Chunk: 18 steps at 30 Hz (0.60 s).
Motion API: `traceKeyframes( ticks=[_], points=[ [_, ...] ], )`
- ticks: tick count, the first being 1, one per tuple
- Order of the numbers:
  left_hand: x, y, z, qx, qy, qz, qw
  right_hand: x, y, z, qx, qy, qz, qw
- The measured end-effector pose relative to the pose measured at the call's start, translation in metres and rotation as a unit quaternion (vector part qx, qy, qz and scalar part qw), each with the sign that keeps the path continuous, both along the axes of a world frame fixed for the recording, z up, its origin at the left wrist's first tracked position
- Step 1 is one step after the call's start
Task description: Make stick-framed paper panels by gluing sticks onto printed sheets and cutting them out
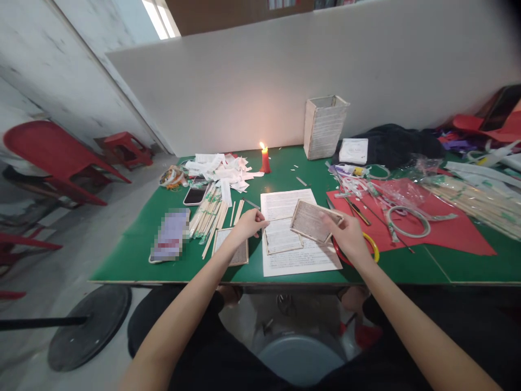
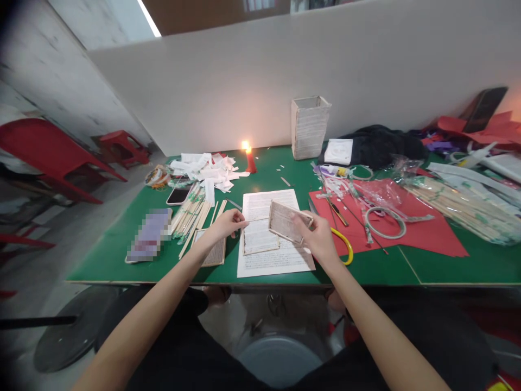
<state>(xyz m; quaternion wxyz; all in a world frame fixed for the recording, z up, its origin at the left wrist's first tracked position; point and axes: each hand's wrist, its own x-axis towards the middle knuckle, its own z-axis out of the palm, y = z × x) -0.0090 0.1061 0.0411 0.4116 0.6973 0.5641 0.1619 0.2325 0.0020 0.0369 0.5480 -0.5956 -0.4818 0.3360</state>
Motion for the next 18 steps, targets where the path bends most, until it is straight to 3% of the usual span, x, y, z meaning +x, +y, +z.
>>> traceKeyframes(
  ticks=[6,9,14,18],
  points=[
    [0.001,-0.016,0.003,0.007,0.004,0.006,1.0,-0.009,-0.004,-0.018,-0.046,0.022,-0.007,0.999],
    [-0.003,-0.023,0.004,0.002,0.0,0.008,1.0,-0.01,-0.002,-0.019,-0.062,0.111,0.004,0.992],
    [-0.01,-0.022,0.001,-0.016,-0.032,0.015,0.999,-0.02,0.0,-0.019,-0.149,0.202,0.096,0.963],
    [-0.017,-0.019,0.001,-0.043,-0.087,0.026,0.995,-0.028,0.0,-0.019,-0.145,0.242,0.082,0.956]
  ],
)
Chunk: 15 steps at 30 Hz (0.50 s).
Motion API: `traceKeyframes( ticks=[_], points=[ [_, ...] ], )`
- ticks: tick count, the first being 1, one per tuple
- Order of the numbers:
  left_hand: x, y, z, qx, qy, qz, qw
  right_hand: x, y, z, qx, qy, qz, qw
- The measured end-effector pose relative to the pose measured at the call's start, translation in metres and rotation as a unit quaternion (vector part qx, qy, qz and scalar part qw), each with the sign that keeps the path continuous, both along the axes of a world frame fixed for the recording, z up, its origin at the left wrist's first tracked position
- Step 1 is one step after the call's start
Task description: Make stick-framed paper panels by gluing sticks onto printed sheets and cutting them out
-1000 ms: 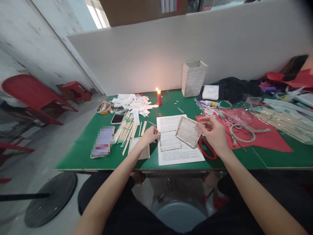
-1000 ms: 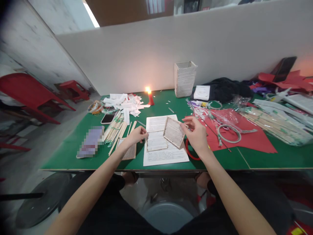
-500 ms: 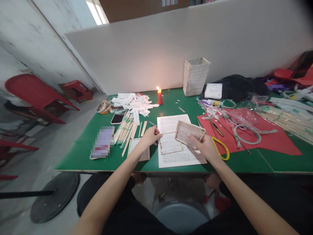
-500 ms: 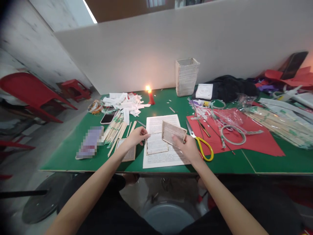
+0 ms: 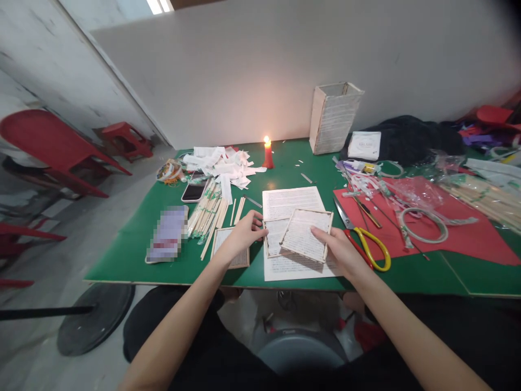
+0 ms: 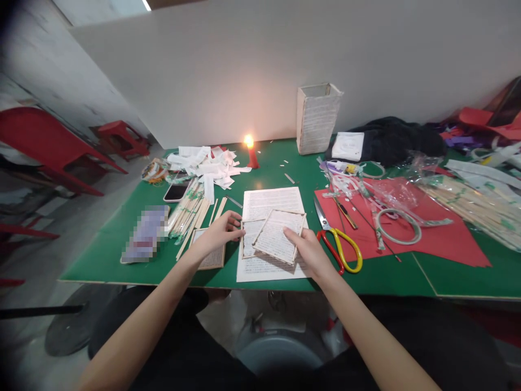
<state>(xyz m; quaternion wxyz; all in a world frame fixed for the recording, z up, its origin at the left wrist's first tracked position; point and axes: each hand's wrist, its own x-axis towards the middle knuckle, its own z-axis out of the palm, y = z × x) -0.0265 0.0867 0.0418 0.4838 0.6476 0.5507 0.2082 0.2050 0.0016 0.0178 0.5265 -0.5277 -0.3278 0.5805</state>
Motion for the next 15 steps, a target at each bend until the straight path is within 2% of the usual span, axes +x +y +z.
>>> traceKeyframes(
  ticks=[7,12,15],
  points=[
    [-0.007,-0.003,0.008,-0.045,-0.092,0.007,0.995,-0.001,0.003,-0.002,0.001,0.088,-0.035,0.995],
    [-0.002,-0.005,0.005,-0.054,-0.137,-0.016,0.989,-0.001,0.004,-0.001,0.018,0.045,-0.008,0.999],
    [0.001,-0.009,0.008,-0.053,-0.167,0.007,0.984,0.01,0.004,0.004,0.031,0.003,-0.014,0.999]
  ],
)
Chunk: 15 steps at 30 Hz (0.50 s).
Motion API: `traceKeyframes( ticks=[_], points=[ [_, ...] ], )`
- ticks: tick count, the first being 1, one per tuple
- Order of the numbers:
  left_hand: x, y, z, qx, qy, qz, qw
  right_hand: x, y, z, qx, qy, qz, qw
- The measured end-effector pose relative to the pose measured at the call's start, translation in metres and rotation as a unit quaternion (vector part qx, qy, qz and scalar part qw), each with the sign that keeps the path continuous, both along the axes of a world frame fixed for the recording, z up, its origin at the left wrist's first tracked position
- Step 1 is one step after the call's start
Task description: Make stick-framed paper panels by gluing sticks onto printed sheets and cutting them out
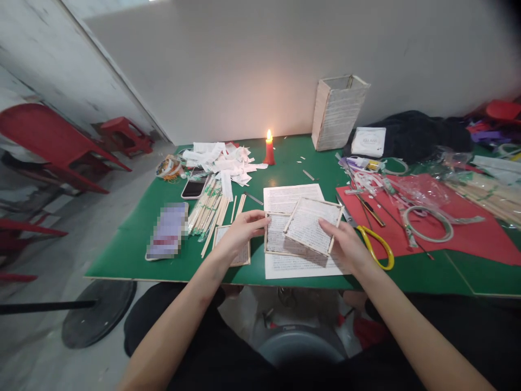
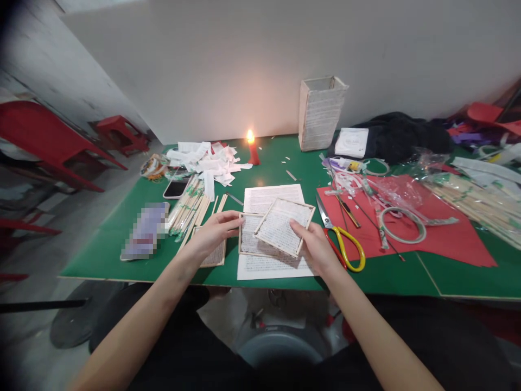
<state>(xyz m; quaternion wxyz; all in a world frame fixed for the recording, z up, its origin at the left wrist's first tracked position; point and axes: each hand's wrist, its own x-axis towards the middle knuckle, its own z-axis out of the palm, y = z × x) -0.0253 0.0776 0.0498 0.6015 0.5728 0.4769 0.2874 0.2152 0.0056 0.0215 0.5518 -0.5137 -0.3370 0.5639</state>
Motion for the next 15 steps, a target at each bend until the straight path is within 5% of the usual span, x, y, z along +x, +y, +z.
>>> traceKeyframes(
  ticks=[7,15],
  points=[
    [0.01,-0.016,0.002,0.213,0.034,0.136,0.967,0.019,0.0,0.003,0.105,-0.222,-0.105,0.964],
    [0.027,-0.034,-0.019,0.255,0.093,0.031,0.962,0.0,0.003,-0.01,0.129,-0.282,-0.049,0.95]
  ],
)
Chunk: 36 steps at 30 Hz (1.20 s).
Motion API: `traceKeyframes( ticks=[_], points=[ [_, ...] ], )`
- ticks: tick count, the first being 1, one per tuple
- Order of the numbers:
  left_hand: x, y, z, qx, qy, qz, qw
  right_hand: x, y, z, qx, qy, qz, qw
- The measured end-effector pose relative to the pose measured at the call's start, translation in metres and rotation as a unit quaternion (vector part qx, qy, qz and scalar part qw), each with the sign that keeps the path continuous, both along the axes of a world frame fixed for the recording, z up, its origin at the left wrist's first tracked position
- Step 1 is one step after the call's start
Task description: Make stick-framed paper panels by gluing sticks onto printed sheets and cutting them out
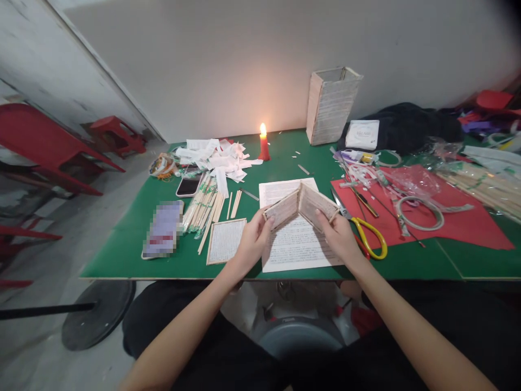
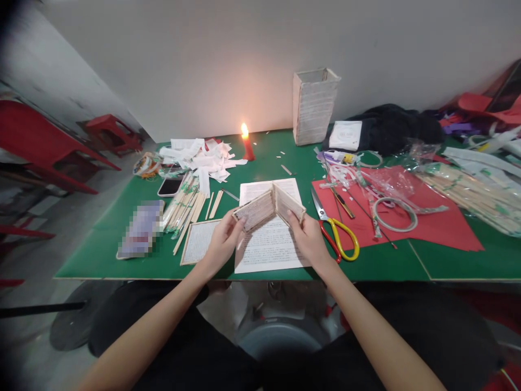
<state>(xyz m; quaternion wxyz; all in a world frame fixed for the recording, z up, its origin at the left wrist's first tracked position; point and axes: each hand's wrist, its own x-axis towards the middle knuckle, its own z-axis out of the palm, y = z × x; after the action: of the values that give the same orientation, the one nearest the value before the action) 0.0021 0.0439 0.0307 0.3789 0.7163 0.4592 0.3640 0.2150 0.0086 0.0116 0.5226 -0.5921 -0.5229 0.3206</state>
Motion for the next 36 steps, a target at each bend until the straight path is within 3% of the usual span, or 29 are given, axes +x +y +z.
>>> traceKeyframes(
  ticks=[14,22,36],
  points=[
    [0.004,-0.004,-0.008,0.037,-0.023,-0.002,0.999,0.01,-0.004,0.01,-0.021,-0.063,-0.04,0.997],
    [0.005,-0.007,-0.002,0.009,-0.007,-0.005,1.0,0.008,-0.004,0.006,-0.006,-0.047,-0.001,0.999],
    [0.006,-0.009,-0.013,0.023,-0.017,-0.017,0.999,0.007,-0.002,0.003,0.009,-0.027,-0.008,1.0]
  ],
)
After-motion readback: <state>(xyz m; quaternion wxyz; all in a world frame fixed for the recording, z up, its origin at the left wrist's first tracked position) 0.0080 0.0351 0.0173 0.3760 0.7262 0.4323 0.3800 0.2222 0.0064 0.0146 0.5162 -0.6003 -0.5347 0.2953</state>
